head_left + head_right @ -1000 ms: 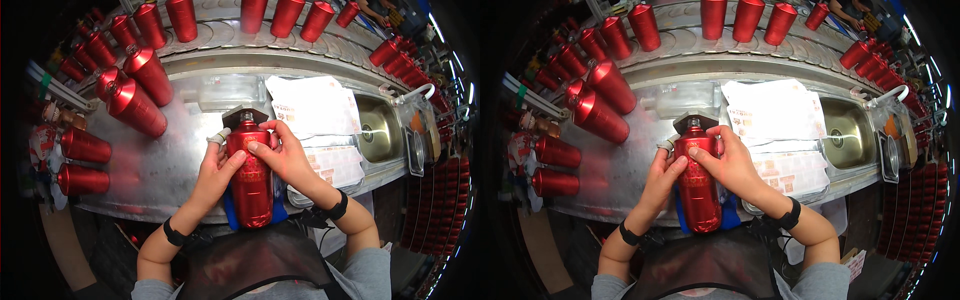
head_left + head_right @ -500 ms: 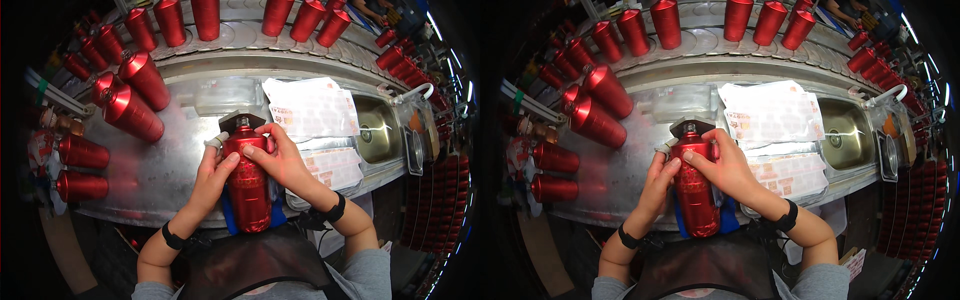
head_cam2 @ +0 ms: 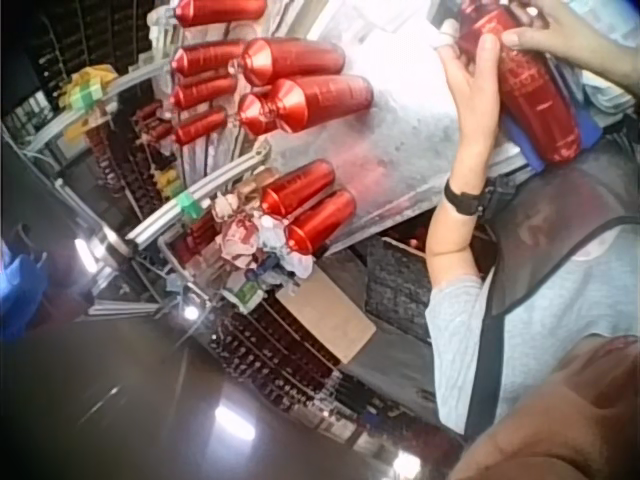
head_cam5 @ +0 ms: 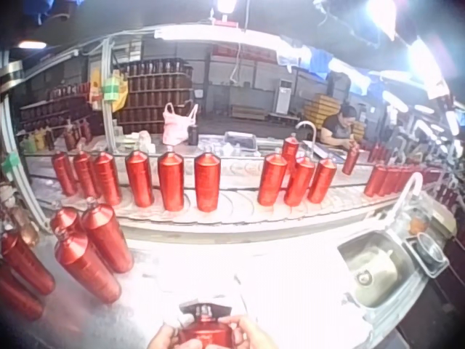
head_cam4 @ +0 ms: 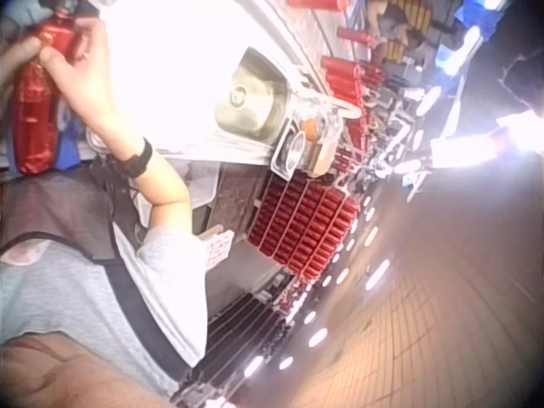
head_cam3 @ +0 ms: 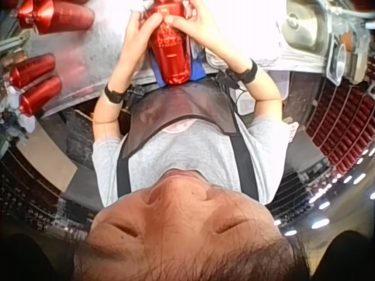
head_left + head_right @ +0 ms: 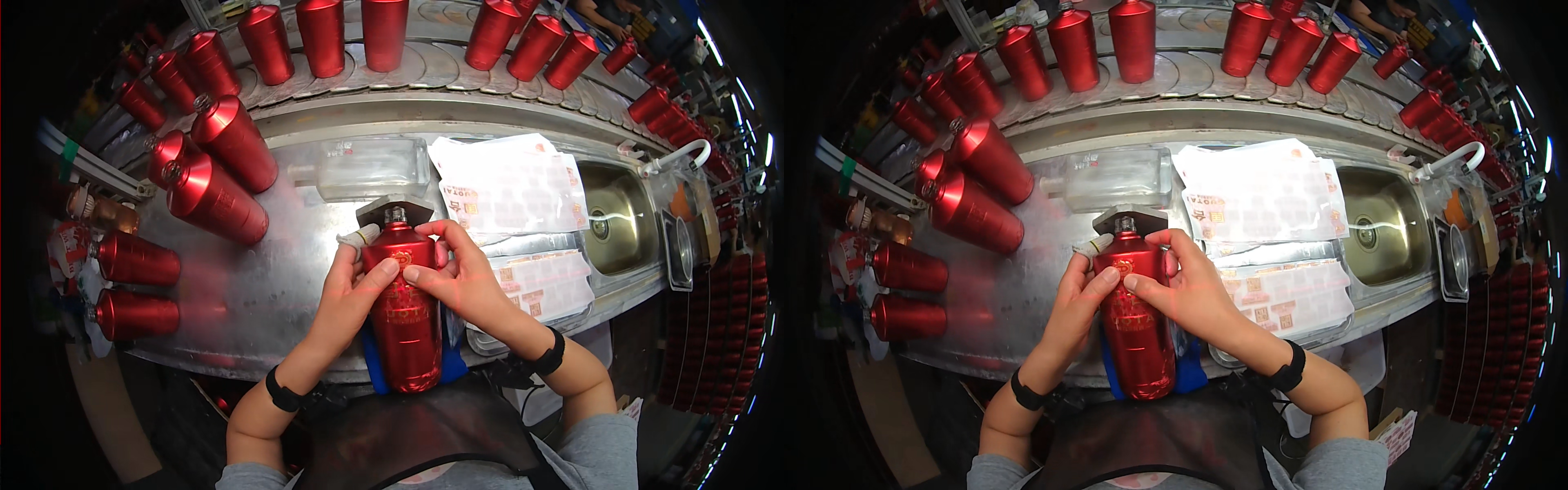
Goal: Apply labels and seals to red metal liquor bottles on a production line.
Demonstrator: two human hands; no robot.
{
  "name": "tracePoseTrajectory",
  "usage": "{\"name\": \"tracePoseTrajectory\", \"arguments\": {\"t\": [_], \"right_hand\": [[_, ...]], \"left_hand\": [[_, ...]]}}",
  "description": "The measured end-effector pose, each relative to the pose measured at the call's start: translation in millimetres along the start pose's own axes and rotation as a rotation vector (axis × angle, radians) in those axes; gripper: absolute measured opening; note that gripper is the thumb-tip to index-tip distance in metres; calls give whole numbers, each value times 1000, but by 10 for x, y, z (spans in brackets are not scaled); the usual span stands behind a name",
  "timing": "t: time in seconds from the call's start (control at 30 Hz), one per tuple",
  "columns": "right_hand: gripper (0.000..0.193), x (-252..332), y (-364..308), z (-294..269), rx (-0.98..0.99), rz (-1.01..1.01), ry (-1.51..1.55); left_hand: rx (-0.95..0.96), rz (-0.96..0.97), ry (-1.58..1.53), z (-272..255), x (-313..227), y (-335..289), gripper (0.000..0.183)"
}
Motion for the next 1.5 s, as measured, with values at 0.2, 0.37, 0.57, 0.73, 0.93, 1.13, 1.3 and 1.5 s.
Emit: {"name": "tracePoseTrajectory", "arguments": {"t": [0.2,0.37,0.57,0.73,0.93,1.13,1.3,1.5], "right_hand": [[46,-5,74,-7,-35,28,-47],[47,3,72,-30,-42,-30,-71],[49,43,71,-32,-6,-41,-103],[48,20,81,-11,0,45,29],[43,4,90,-33,-40,-4,-47],[39,5,127,-89,-65,-70,-126],[38,109,134,-76,-73,-102,-229],[37,8,124,-114,-46,-72,-175]], "left_hand": [[8,-22,17,34,-31,32,57],[12,2,68,28,17,51,59],[35,-7,47,23,25,57,59],[37,11,46,37,1,71,58],[31,27,51,69,-29,64,55],[11,-10,23,141,-91,87,47],[-2,26,-3,157,-73,105,42],[-9,55,30,133,-77,90,38]]}}
Point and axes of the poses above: each hand's wrist, its own y-axis towards the middle knuckle, its own z-axis out of the palm, x = y × z, the point moved 7 cm from there along y, towards the middle knuckle, and after that the axes turned 12 degrees about -x, right-handed, at the moved point
